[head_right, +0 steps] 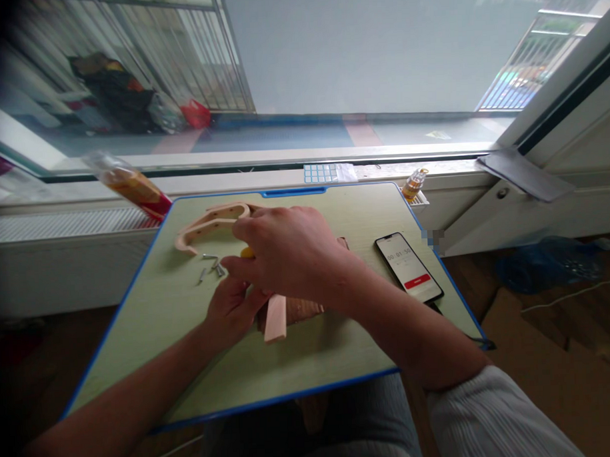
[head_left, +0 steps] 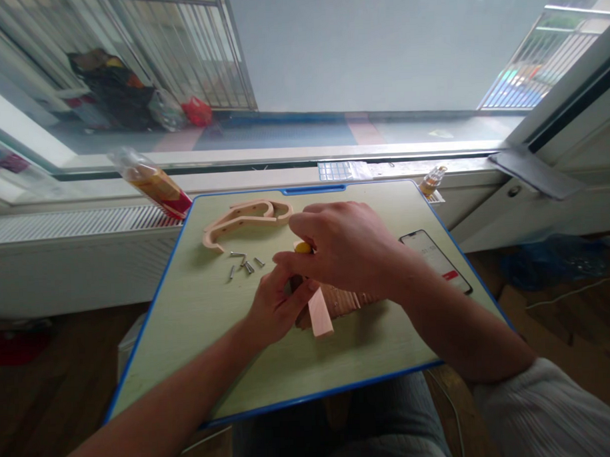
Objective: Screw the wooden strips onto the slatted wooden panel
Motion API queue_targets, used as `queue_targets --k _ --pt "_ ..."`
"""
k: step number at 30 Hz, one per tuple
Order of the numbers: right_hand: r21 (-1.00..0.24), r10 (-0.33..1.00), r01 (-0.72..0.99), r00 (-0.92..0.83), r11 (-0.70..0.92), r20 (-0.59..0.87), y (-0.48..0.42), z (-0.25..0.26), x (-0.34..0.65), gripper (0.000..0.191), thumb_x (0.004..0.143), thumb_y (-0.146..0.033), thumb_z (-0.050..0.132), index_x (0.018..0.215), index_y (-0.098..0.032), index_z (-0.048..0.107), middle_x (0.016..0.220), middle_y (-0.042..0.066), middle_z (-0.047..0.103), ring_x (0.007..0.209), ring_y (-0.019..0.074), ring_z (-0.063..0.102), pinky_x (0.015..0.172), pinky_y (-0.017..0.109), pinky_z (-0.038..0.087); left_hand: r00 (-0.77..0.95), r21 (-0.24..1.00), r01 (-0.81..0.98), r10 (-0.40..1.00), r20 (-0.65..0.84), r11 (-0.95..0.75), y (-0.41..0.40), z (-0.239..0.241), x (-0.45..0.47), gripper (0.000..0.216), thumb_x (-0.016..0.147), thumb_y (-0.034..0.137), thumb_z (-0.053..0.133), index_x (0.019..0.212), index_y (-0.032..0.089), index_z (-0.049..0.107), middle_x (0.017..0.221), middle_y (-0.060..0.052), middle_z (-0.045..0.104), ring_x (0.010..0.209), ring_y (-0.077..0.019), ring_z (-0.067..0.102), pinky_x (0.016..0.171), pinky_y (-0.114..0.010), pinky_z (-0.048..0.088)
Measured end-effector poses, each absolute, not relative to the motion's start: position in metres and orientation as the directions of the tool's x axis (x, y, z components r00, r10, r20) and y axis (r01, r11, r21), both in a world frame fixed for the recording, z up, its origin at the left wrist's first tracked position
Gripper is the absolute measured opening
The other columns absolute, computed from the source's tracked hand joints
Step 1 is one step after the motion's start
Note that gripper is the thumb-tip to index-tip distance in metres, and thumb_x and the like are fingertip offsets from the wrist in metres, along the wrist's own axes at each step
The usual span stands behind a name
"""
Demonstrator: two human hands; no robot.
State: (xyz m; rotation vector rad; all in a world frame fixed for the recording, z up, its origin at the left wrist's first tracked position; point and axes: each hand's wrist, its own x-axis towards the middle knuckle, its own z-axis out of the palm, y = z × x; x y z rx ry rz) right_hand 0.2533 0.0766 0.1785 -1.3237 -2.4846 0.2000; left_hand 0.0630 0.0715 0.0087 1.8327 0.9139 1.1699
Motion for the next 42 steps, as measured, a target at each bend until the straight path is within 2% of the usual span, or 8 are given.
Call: queue_targets --k 5,9,13,15,23,31,37,42 --pt "-0.289 0.830 0.778 -0.518 0.558 0.209 0.077 0.176 0.253 0.041 0.102 -0.058 0.062 0.097 -0.022 0.079 0.085 0.005 0.072 0.075 0.0185 0.054 0.068 0.035 0.028 0.322 0.886 0.146 0.868 0.379 -0.441 0.072 0.006 0.063 0.028 0.103 0.047 0.072 0.097 0.020 0.074 0.072 0.000 0.065 0.069 -0.0176 0.063 0.064 -0.030 0.051" --pt "-0.302 0.838 0.782 -0.499 0.545 0.219 0.076 0.180 0.262 0.049 0.099 -0.068 0.067 0.095 -0.020 0.076 0.088 0.006 0.075 0.077 0.0183 0.057 0.070 0.035 0.029 0.305 0.898 0.140 0.881 0.362 -0.418 0.071 0.008 0.064 0.030 0.103 0.049 0.072 0.101 0.020 0.076 0.080 -0.003 0.069 0.074 -0.0183 0.064 0.067 -0.031 0.054" --pt "-0.366 0.756 0.667 -0.615 0.649 0.221 0.071 0.188 0.272 0.032 0.103 -0.045 0.067 0.122 -0.021 0.076 0.119 0.007 0.079 0.095 0.0199 0.065 0.079 0.035 0.036 0.313 0.880 0.123 0.859 0.405 -0.459 0.071 0.012 0.065 0.030 0.104 0.051 0.072 0.098 0.022 0.071 0.083 -0.002 0.068 0.076 -0.0172 0.061 0.068 -0.030 0.052" --pt "-0.386 0.720 0.624 -0.669 0.679 0.185 0.069 0.191 0.275 0.028 0.105 -0.033 0.062 0.125 -0.022 0.077 0.125 0.007 0.078 0.100 0.0202 0.066 0.082 0.034 0.038 0.319 0.875 0.129 0.855 0.409 -0.467 0.071 0.014 0.066 0.030 0.105 0.051 0.070 0.095 0.022 0.068 0.079 0.000 0.065 0.072 -0.0162 0.057 0.065 -0.029 0.048" --pt "-0.351 0.740 0.663 -0.654 0.661 0.157 0.070 0.190 0.274 0.024 0.103 -0.028 0.057 0.114 -0.017 0.076 0.112 0.008 0.077 0.090 0.0195 0.060 0.075 0.035 0.034 0.356 0.863 0.159 0.843 0.403 -0.480 0.070 0.020 0.067 0.035 0.107 0.055 0.066 0.096 0.022 0.064 0.076 0.002 0.060 0.068 -0.0140 0.051 0.063 -0.027 0.041" --pt "-0.298 0.790 0.732 -0.581 0.613 0.197 0.072 0.185 0.267 0.026 0.101 -0.042 0.064 0.095 -0.019 0.072 0.092 0.005 0.072 0.077 0.0169 0.051 0.068 0.034 0.028 0.338 0.830 0.174 0.824 0.456 -0.530 0.072 0.018 0.066 0.033 0.104 0.054 0.070 0.105 0.021 0.073 0.085 0.000 0.067 0.073 -0.0152 0.055 0.069 -0.028 0.048" --pt "-0.234 0.832 0.801 -0.506 0.551 0.229 0.077 0.181 0.261 0.032 0.099 -0.049 0.067 0.096 -0.019 0.075 0.089 0.005 0.072 0.074 0.0161 0.051 0.067 0.035 0.023 0.349 0.839 0.187 0.833 0.429 -0.511 0.073 0.007 0.063 0.029 0.104 0.045 0.073 0.122 0.023 0.072 0.088 0.000 0.069 0.074 -0.0156 0.059 0.067 -0.028 0.047" --pt "-0.227 0.829 0.799 -0.516 0.557 0.217 0.078 0.180 0.258 0.040 0.102 -0.058 0.063 0.094 -0.021 0.078 0.085 0.004 0.071 0.073 0.0170 0.051 0.067 0.035 0.024 0.313 0.857 0.177 0.853 0.417 -0.484 0.073 -0.001 0.062 0.026 0.102 0.043 0.076 0.118 0.022 0.074 0.091 -0.002 0.072 0.079 -0.0177 0.065 0.070 -0.030 0.053"
